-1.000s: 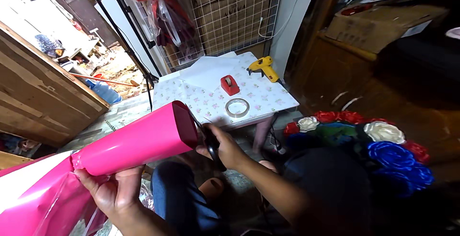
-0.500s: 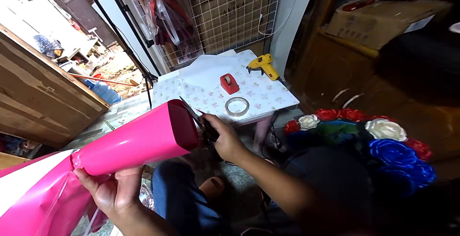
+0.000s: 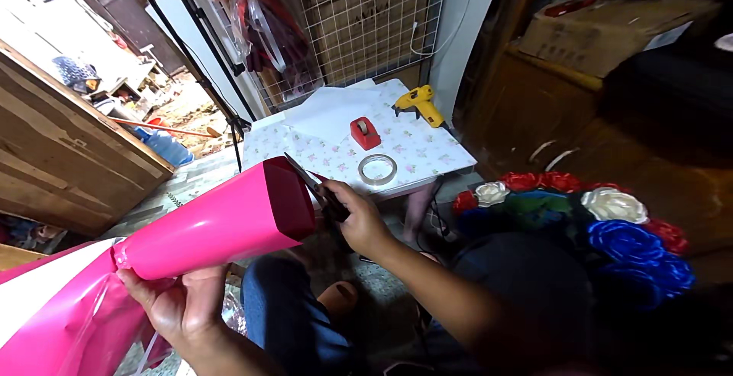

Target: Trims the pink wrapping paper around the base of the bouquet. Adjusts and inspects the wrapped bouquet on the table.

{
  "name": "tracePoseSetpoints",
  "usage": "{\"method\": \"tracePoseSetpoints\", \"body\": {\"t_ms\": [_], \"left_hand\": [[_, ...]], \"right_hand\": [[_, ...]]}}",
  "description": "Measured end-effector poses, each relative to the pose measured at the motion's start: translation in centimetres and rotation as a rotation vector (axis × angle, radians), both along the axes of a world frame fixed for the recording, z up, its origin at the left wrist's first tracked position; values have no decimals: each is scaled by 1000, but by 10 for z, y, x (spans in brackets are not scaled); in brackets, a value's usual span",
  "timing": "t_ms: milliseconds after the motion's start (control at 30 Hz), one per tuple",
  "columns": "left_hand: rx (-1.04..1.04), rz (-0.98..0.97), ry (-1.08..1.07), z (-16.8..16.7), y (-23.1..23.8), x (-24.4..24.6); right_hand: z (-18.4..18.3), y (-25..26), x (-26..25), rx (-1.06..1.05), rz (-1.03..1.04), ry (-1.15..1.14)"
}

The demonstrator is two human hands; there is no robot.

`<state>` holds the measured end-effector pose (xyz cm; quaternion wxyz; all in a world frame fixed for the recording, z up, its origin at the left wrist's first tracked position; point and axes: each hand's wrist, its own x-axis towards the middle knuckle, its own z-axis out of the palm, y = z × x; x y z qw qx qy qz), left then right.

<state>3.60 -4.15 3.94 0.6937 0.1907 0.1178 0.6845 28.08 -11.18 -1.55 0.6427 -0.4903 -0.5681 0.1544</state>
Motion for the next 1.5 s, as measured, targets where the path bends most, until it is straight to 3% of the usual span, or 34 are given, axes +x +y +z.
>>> {"method": "tracePoseSetpoints", "body": {"t_ms": [400, 600, 700, 833, 933, 1033, 1133, 1200, 1400, 1500], "left_hand": [[34, -15, -1, -1, -1, -1], [30, 18, -16, -1, 0, -2], [126, -25, -57, -8, 8, -14], [226, 7, -18, 0, 16, -15], [249, -60, 0, 12, 22, -6], [278, -25, 228, 22, 33, 8], [359, 55, 551, 30, 44, 23], [406, 115, 716, 36, 45, 38], [486, 188, 969, 60, 25, 111], [505, 195, 935, 64, 22, 144]], "right_hand": [[2, -2, -1, 23, -72, -6], [-11, -13, 8, 40, -17, 96], [-14, -32, 25, -229, -96, -15], [-23, -38, 85, -685, -412, -140], [-43, -28, 143, -835, -591, -140], [-55, -15, 184, -903, -649, -242], [-44, -5, 193, -1013, -618, -332], [-18, -4, 179, -900, -538, -328], [71, 12, 67, -218, -49, -283], [85, 33, 38, -187, 0, -309]]}}
